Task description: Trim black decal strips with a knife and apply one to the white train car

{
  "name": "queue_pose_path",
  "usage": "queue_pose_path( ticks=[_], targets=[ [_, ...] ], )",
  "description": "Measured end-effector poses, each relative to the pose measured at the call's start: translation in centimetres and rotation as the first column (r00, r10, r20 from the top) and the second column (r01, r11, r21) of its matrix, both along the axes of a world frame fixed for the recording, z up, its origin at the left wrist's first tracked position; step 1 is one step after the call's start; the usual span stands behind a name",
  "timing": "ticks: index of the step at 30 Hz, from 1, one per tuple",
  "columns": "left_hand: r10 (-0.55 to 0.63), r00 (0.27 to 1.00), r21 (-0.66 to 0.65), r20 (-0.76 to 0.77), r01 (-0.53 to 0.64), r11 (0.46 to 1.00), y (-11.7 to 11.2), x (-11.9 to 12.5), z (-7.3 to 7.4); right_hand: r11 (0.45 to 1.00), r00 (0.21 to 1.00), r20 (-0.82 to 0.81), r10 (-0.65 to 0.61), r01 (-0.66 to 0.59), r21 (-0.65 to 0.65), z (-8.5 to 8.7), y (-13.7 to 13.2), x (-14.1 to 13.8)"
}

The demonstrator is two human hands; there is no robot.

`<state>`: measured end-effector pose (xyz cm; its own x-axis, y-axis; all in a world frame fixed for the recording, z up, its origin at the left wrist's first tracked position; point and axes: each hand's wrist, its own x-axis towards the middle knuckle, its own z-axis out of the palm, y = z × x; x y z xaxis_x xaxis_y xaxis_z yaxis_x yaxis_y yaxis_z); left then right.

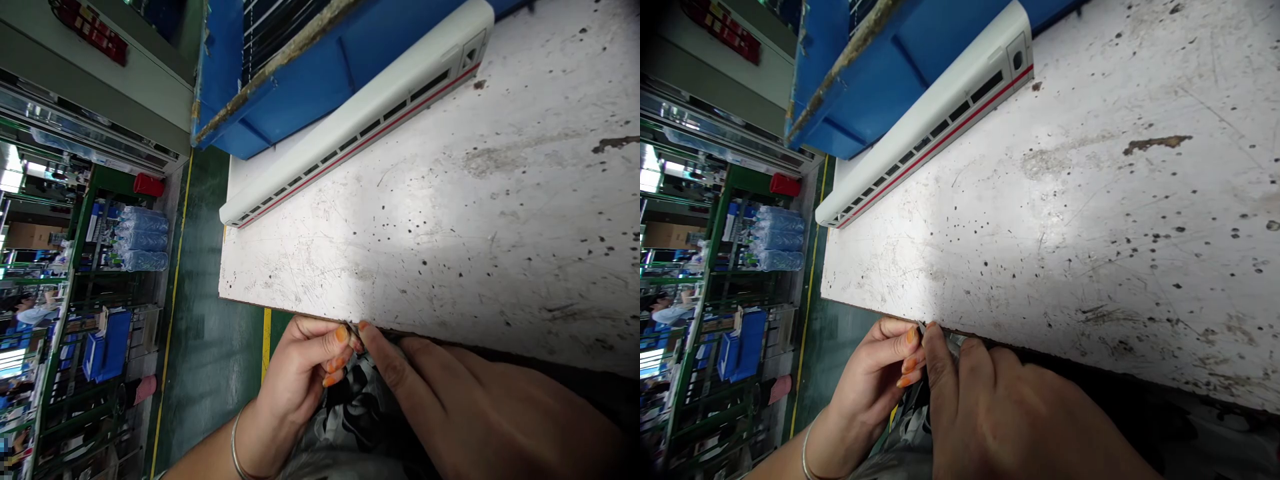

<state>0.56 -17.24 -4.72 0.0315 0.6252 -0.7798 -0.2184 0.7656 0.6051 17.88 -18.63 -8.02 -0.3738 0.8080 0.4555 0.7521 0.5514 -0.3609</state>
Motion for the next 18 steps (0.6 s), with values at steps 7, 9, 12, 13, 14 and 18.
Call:
queue_pose_path(
  ticks=[7,9,12,13,14,18],
  targets=[
    [0.003,1.000,0.001,0.001,-0.003,1.000,-0.08,-0.03,0.03,0.988,0.985,0.083,0.149,-0.150,0.015,0.87,0.82,0.90],
    [0.005,1.000,0.000,0.002,-0.005,1.000,-0.10,-0.06,0.03,0.989,0.987,0.073,0.143,-0.146,0.028,0.90,0.83,0.95],
    [0.001,1.000,-0.001,-0.004,-0.001,1.000,-0.06,-0.07,0.02,0.988,0.986,0.072,0.148,-0.151,0.038,0.88,0.75,0.96],
    [-0.001,1.000,0.000,-0.006,0.001,1.000,-0.04,-0.06,0.02,0.988,0.986,0.073,0.148,-0.151,0.038,0.89,0.73,0.96],
    [-0.002,1.000,-0.001,-0.006,0.002,1.000,-0.03,-0.05,0.01,0.988,0.986,0.077,0.147,-0.150,0.029,0.91,0.73,0.94],
    [0.002,1.000,-0.008,-0.010,-0.002,1.000,-0.01,-0.01,-0.01,0.990,0.988,0.072,0.138,-0.141,0.024,1.03,0.78,0.86]
  ],
)
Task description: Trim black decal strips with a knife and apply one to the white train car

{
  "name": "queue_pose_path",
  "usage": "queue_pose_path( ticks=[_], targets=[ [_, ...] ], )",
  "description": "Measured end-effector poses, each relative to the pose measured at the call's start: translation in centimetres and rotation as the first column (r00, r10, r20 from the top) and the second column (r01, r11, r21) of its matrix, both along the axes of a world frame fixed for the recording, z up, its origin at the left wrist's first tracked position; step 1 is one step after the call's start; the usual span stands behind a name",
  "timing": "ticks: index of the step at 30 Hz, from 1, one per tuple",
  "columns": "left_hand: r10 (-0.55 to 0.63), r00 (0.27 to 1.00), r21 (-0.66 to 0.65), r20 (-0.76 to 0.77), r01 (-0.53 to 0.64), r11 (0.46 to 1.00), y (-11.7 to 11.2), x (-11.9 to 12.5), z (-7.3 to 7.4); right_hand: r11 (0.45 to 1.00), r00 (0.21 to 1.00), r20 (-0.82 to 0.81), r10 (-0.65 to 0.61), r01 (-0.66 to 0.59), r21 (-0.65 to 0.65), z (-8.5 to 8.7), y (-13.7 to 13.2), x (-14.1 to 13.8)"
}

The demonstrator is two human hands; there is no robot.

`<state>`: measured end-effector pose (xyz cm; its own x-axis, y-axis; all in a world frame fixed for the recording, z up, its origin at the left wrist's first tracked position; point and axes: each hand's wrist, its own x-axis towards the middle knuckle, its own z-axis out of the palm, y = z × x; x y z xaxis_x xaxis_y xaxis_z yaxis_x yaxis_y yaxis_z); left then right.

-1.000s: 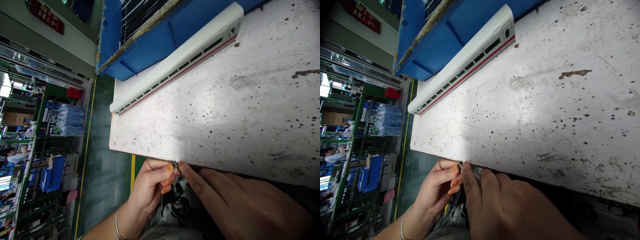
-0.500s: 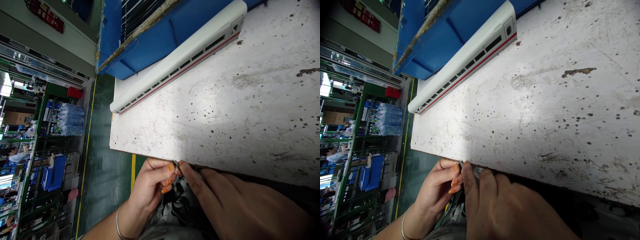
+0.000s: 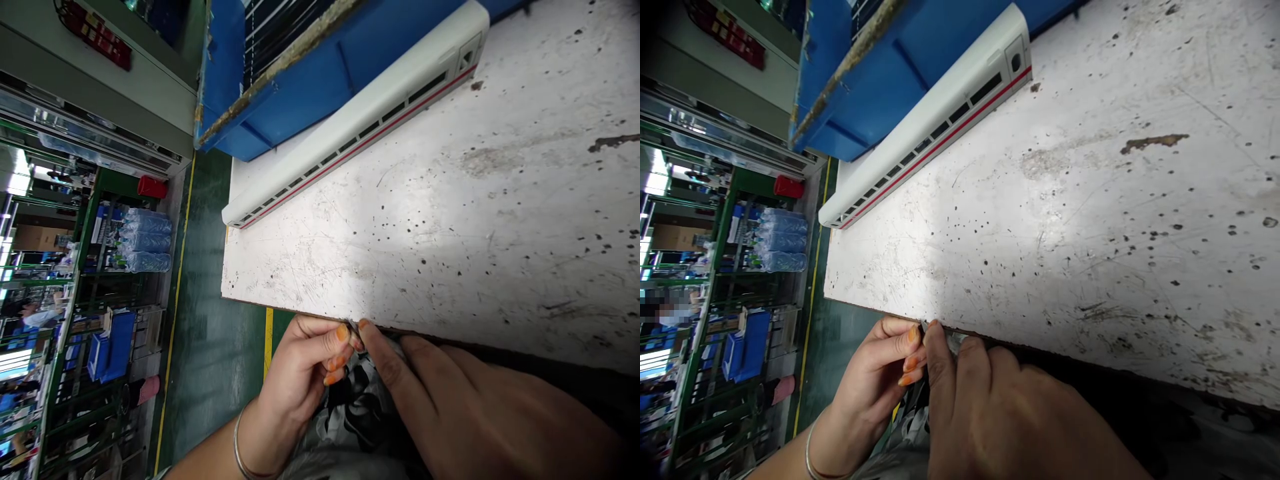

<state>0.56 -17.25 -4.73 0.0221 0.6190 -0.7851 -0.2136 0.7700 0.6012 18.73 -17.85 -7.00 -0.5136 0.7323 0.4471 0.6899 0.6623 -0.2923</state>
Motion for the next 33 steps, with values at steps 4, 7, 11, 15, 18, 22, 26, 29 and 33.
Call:
queue_pose_path(
  ticks=[4,7,11,15,18,22,26,29,33],
  targets=[
    [0.007,1.000,-0.003,0.001,-0.007,1.000,-0.04,0.01,0.04,1.000,1.000,0.010,0.021,-0.022,0.012,0.08,-0.01,0.06],
    [0.012,1.000,-0.004,0.002,-0.012,1.000,0.01,0.05,0.08,1.000,1.000,0.012,0.022,-0.022,0.017,0.08,-0.02,0.18],
    [0.013,1.000,0.002,0.000,-0.013,1.000,0.17,0.11,0.13,0.999,0.999,0.020,0.032,-0.032,0.003,-0.02,-0.03,0.29],
    [0.010,1.000,0.005,-0.001,-0.010,1.000,0.12,0.08,0.13,1.000,1.000,-0.010,0.000,-0.001,-0.031,-0.23,-0.35,0.43],
    [0.004,1.000,0.008,0.004,-0.004,1.000,-0.01,0.03,0.05,0.999,0.999,-0.030,0.016,-0.017,-0.042,-0.25,-0.59,0.52],
    [0.006,1.000,0.004,0.002,-0.006,1.000,0.00,0.02,-0.06,0.998,1.000,-0.021,-0.009,0.008,-0.059,0.01,-0.46,0.50],
    [0.015,1.000,-0.006,0.004,-0.015,1.000,0.11,0.02,-0.07,0.999,0.999,-0.005,0.032,-0.032,-0.018,0.01,-0.17,0.40],
    [0.019,1.000,-0.002,0.007,-0.019,1.000,0.10,0.00,-0.06,0.999,0.999,0.005,0.038,-0.038,-0.011,-0.11,-0.12,0.24],
    [0.022,1.000,0.000,0.010,-0.022,1.000,0.06,0.00,-0.02,0.999,0.999,0.002,0.049,-0.049,-0.023,-0.09,-0.12,0.06]
  ],
)
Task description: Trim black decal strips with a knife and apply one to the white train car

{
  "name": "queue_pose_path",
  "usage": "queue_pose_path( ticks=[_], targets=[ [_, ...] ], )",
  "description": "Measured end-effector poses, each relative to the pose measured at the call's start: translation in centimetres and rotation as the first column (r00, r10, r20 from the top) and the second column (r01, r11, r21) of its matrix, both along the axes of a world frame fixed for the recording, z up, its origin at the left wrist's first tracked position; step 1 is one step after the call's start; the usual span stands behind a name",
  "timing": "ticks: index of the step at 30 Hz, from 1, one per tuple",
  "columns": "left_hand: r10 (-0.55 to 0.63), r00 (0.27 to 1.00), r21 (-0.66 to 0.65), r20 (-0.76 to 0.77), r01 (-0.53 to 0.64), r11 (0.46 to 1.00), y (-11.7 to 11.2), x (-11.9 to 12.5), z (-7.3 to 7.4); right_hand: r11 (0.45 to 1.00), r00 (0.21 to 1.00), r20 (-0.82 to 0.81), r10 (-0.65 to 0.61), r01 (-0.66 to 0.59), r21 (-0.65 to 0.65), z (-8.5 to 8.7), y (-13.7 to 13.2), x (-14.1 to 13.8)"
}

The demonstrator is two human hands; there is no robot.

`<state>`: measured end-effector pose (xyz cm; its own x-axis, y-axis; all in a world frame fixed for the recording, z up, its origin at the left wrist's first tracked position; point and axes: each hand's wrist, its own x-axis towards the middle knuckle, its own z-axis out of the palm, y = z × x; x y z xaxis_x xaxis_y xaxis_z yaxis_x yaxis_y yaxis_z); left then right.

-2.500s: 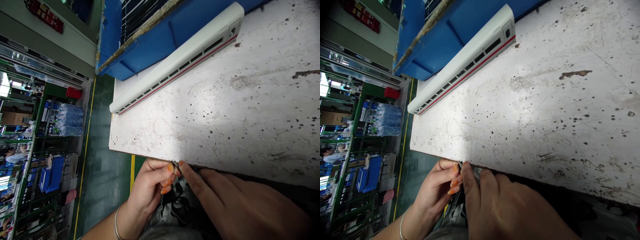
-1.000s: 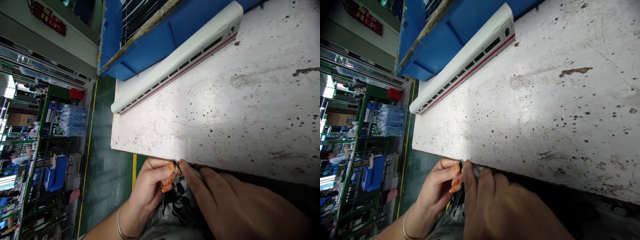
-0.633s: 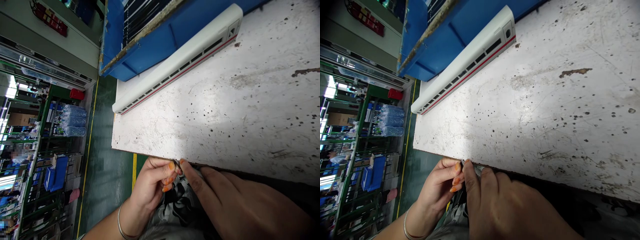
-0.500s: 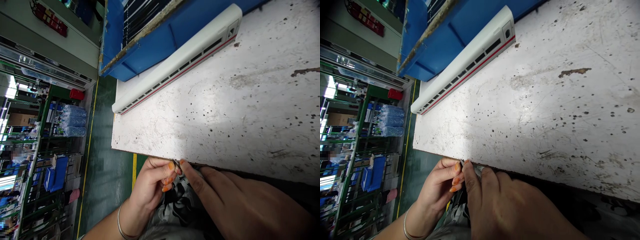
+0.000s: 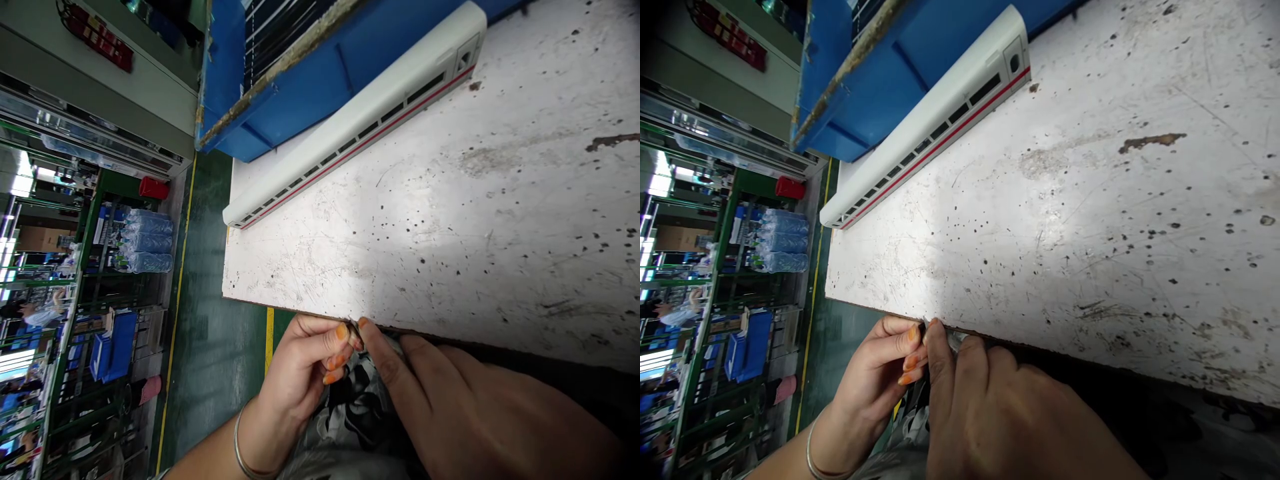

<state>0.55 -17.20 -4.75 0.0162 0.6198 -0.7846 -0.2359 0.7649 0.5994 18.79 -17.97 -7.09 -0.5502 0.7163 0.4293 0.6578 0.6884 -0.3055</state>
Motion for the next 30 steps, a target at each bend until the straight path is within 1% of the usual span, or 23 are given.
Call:
queue_pose_path(
  ticks=[5,11,15,18,22,24,28,30],
  targets=[
    [-0.002,1.000,0.002,-0.008,0.002,1.000,0.1,0.0,0.0,1.000,1.000,0.008,-0.003,0.003,0.003,0.1,0.1,0.1],
    [-0.004,1.000,0.002,0.000,0.004,1.000,0.1,0.1,0.0,0.994,0.992,-0.058,-0.113,0.113,-0.008,-0.3,-0.5,-0.2],
    [0.005,1.000,-0.001,0.003,-0.005,1.000,0.1,0.1,-0.1,0.989,0.986,-0.085,-0.147,0.146,-0.014,-0.5,-0.7,-0.5],
    [0.016,1.000,-0.005,0.007,-0.016,1.000,0.0,0.0,0.0,0.992,0.989,-0.074,-0.127,0.127,-0.005,-0.4,-0.3,-0.3],
    [0.021,1.000,0.000,0.017,-0.021,1.000,0.0,0.0,0.0,0.999,0.999,-0.010,-0.031,0.031,0.029,-0.1,0.3,-0.1],
    [0.012,1.000,-0.003,0.011,-0.012,1.000,0.0,0.0,0.0,1.000,1.000,0.004,-0.004,0.004,0.025,0.1,0.4,-0.1],
    [0.006,1.000,-0.004,0.001,-0.006,1.000,0.0,-0.1,0.0,1.000,1.000,0.001,-0.004,0.004,-0.005,0.1,0.1,0.0],
    [0.007,1.000,-0.006,-0.004,-0.007,1.000,0.1,0.0,0.0,1.000,1.000,-0.002,-0.009,0.009,0.006,0.1,0.0,0.1]
  ],
)
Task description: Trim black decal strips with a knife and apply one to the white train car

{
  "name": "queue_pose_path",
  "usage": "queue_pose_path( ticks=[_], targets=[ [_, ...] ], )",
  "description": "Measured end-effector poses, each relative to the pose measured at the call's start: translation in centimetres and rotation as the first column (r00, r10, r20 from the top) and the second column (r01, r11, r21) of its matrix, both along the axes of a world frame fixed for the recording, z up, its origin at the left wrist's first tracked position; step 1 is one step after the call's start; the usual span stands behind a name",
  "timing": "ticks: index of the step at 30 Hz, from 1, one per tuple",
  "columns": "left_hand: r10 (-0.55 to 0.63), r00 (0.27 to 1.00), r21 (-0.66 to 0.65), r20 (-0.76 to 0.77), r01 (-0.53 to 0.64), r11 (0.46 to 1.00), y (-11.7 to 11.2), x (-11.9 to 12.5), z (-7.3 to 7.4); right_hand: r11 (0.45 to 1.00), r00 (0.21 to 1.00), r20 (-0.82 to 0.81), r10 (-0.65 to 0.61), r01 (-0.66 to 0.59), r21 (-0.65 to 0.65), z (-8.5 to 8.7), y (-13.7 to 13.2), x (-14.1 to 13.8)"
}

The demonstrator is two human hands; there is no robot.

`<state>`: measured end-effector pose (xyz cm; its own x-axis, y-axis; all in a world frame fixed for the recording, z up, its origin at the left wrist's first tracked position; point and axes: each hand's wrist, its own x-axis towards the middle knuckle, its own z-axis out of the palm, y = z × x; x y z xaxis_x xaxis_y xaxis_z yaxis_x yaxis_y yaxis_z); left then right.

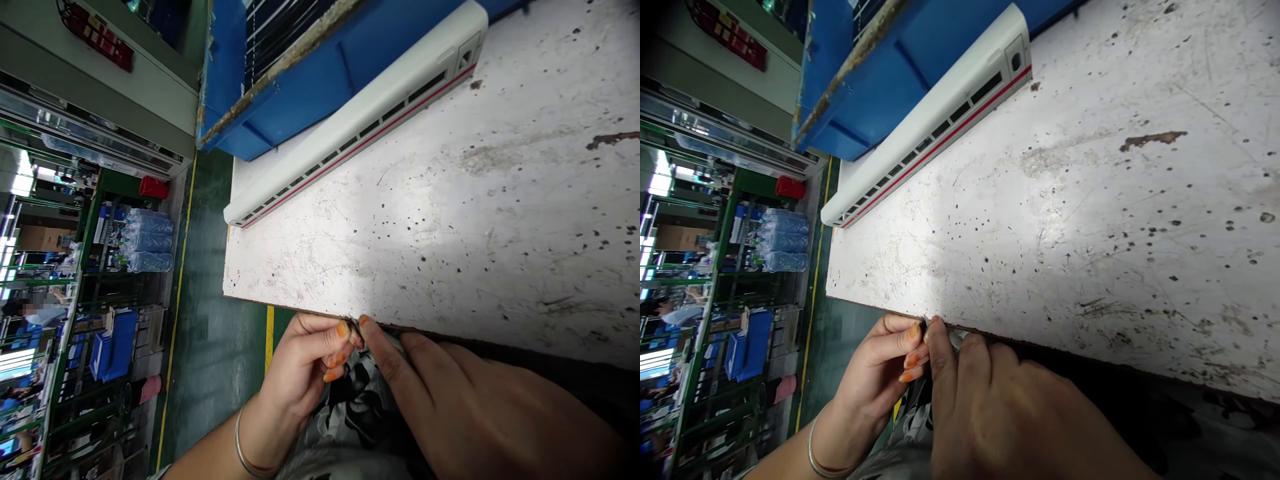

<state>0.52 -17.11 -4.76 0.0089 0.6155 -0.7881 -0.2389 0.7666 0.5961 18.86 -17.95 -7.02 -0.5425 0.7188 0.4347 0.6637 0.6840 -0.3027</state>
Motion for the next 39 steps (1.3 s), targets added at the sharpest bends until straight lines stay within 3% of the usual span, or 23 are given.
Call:
queue_pose_path(
  ticks=[5,11,20,28,34,39],
  targets=[
    [-0.004,1.000,0.009,0.003,0.004,1.000,0.1,0.1,0.0,1.000,0.997,-0.070,0.013,-0.014,-0.018,-0.1,0.3,0.4],
    [0.002,1.000,0.005,0.002,-0.002,1.000,0.1,0.0,0.2,0.997,0.998,-0.021,0.059,-0.060,-0.042,0.1,0.2,0.6],
    [0.000,1.000,0.005,-0.010,0.000,1.000,0.1,0.2,0.2,1.000,1.000,0.003,-0.012,0.012,-0.014,0.3,0.2,0.2],
    [0.014,1.000,0.012,0.015,-0.014,1.000,0.0,0.1,0.1,1.000,1.000,0.017,0.005,-0.005,0.026,0.2,0.0,0.0],
    [0.001,0.999,0.007,0.034,-0.001,1.000,0.2,0.0,0.1,0.999,0.999,-0.043,0.021,-0.023,-0.033,0.1,0.2,0.5],
    [-0.070,0.986,-0.014,0.154,0.073,0.997,0.3,-1.1,0.1,0.970,0.981,-0.186,0.062,-0.103,-0.222,-0.3,0.3,1.1]
  ],
)
